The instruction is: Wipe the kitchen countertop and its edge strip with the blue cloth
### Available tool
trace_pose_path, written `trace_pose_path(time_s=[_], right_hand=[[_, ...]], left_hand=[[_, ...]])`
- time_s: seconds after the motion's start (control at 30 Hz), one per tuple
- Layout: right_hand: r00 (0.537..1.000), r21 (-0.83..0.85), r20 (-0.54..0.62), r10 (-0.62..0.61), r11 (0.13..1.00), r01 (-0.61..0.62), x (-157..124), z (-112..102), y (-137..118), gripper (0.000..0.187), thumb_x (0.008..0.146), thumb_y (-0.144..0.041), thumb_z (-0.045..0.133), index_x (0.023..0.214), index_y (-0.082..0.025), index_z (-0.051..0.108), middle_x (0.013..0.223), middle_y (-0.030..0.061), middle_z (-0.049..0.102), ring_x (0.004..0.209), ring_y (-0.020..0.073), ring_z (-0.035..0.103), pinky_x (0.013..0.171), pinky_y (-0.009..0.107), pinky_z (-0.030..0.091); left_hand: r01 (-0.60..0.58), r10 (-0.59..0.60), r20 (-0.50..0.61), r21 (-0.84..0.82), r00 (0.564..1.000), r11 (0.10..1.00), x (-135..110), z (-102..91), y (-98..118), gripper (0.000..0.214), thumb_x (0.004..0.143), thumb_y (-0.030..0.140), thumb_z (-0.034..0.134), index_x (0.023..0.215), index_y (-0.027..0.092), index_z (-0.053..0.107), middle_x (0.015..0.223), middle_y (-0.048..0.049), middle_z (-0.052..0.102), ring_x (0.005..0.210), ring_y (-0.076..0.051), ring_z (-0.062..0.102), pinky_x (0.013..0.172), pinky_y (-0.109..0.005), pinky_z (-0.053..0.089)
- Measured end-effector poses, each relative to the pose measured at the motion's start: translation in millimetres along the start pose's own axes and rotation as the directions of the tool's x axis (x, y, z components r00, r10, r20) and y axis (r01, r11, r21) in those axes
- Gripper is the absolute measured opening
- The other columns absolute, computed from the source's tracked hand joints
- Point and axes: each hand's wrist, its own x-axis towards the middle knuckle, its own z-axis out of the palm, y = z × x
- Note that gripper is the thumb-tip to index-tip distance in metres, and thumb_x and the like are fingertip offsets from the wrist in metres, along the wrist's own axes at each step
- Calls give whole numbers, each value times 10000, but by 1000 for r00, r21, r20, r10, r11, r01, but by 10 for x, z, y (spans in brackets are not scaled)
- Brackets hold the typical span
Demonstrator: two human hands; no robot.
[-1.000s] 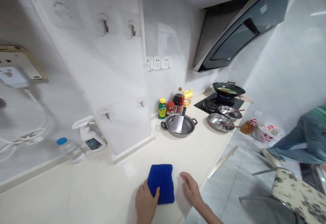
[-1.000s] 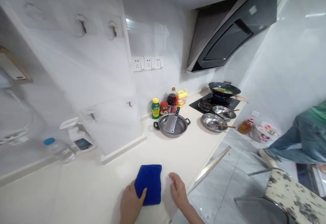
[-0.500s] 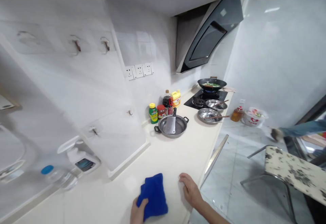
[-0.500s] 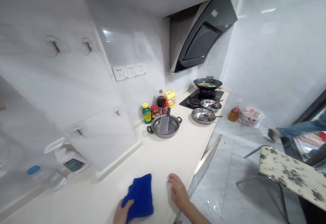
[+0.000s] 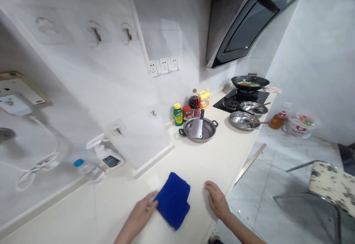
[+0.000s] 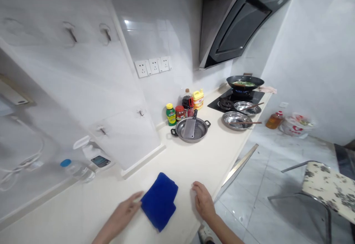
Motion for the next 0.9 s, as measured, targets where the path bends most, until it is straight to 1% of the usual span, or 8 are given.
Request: trace_pose_path(time_s=[0.03, 0.1, 0.17, 0.27, 0.37, 0.43, 0.67, 0.9], right_hand=[[1000, -4, 8, -3, 1000, 3, 2, -6, -6, 433, 815, -72, 416, 1133, -206, 677, 1281, 118, 653, 1232, 235, 616, 1100, 463, 522], [1000, -12, 15, 0, 1000, 0, 0, -9, -9, 435, 820, -73, 418, 1147, -207, 673, 1288, 120, 649, 1234, 236, 612, 1102, 463, 519], [1000, -21, 13, 10, 1000, -10, -7, -4, -3, 438, 821, -82, 425, 1156, -215, 674, 1293, 114, 649, 1234, 242, 611, 1103, 468, 518], [1000, -31, 11, 22, 999, -22, -26, 14, 15, 449, 817, -91, 435, 1166, -240, 676, 1288, 95, 655, 1231, 246, 615, 1102, 459, 520], [999, -36, 17, 30, 999, -29, -46, 36, 35, 472, 814, -88, 446, 1188, -268, 670, 1294, 79, 655, 1235, 253, 615, 1098, 457, 526], [999, -44, 11, 33, 999, -32, -51, 51, 48, 486, 815, -85, 454, 1202, -289, 665, 1296, 70, 656, 1232, 260, 618, 1091, 467, 532], [999, -60, 26, -43, 997, 45, -48, 72, 97, 553, 799, -67, 492, 1259, -339, 638, 1288, 56, 673, 1192, 273, 647, 1041, 471, 566], [997, 74, 56, 53, 996, -57, -3, 43, 112, 416, 863, -203, 555, 1224, -366, 677, 1267, 52, 706, 1149, 279, 676, 998, 448, 584]], left_hand=[[56, -56, -136, -2, 989, 998, 29, -57, -75, 613, 880, 513, 423, 1392, 202, 554, 1222, -109, 747, 1080, -283, 705, 1057, -478, 516], [109, -100, -380, 2, 920, 994, 115, -14, -177, 637, 914, 522, 353, 1428, 177, 504, 1396, -128, 653, 1192, -304, 666, 1108, -530, 483], [37, -20, -499, 24, 866, 999, 225, 281, -190, 647, 942, 533, 336, 1454, 161, 470, 1510, -135, 553, 1355, -297, 560, 1175, -527, 437], [-158, 279, -521, 265, 807, 951, 411, 1015, -93, 579, 984, 435, 334, 1486, 173, 451, 1576, -128, 474, 1505, -285, 369, 1263, -567, 304], [-131, 411, -495, 506, 766, 853, 567, 1634, -14, 510, 963, 335, 418, 1465, 288, 495, 1577, -104, 477, 1495, -362, 371, 1201, -674, 343], [-105, 468, -486, 602, 738, 791, 636, 1824, -21, 571, 932, 333, 487, 1499, 302, 438, 1619, -128, 406, 1509, -397, 332, 1183, -686, 353], [-272, 646, -289, 732, 707, 625, 865, 1739, 49, 678, 929, 336, 503, 1563, 351, 262, 1651, -93, 354, 1508, -352, 344, 1162, -602, 403], [-333, 661, -222, 723, 717, 605, 1427, 1642, 366, 620, 952, 370, 474, 1541, 414, 286, 1634, -62, 392, 1490, -327, 385, 1166, -573, 402]])
